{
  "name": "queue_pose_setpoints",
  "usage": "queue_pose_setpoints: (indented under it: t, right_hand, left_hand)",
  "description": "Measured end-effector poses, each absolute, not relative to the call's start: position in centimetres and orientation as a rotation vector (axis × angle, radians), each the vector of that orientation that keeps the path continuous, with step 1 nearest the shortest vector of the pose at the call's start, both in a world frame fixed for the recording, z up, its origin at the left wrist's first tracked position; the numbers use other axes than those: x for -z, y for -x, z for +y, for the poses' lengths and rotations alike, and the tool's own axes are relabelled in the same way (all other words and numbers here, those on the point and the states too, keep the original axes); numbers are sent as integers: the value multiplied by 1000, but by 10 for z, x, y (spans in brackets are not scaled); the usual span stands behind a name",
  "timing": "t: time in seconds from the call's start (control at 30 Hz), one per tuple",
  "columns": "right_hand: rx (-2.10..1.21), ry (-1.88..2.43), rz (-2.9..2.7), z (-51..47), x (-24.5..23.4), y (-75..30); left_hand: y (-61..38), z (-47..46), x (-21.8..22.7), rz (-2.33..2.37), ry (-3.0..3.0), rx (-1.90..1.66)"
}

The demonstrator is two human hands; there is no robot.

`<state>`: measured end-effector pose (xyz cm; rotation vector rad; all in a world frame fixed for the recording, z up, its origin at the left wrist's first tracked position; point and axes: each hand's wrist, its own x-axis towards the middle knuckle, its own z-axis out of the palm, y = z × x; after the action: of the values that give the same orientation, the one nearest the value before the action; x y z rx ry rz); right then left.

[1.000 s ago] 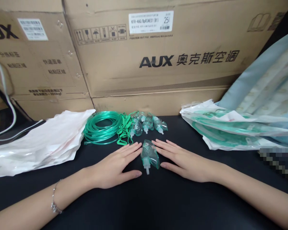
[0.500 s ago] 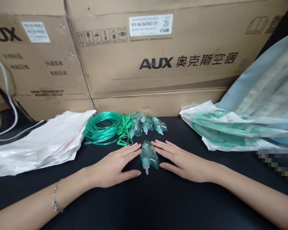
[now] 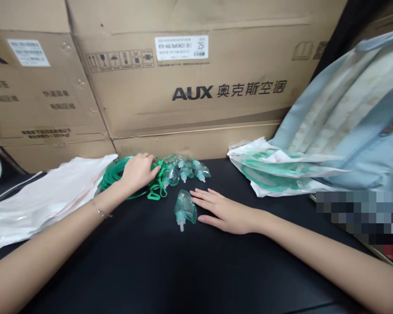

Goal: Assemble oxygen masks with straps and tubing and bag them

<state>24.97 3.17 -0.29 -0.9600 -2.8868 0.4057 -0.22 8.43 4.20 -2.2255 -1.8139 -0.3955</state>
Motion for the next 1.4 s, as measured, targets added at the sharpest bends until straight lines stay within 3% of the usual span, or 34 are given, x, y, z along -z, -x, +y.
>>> queue_pose_setpoints:
  t: [0.4, 0.73, 0.93, 1.13, 1.27, 1.4]
  right_hand:
    - [-448, 951, -2865, 30, 2, -251]
    - [-481, 933, -2838, 31, 3, -252]
    - [-721, 938, -2132, 34, 1, -245]
    - [-1436, 610, -1606, 27, -12, -237]
    - [-1616, 557, -1393, 27, -18, -240]
    - [-1698, 524, -1048, 36, -25, -248]
  left_hand:
    - [-6, 117, -43, -2004, 2271, 320]
    - [4, 109, -108, -1892, 2110, 801]
    - [-22, 64, -129, -1469, 2311, 1247]
    - [-69, 23, -91, -1237, 2822, 602]
    - [-87, 11, -67, -1079, 2807, 359]
    - [-88, -1, -60, -1169, 2904, 335]
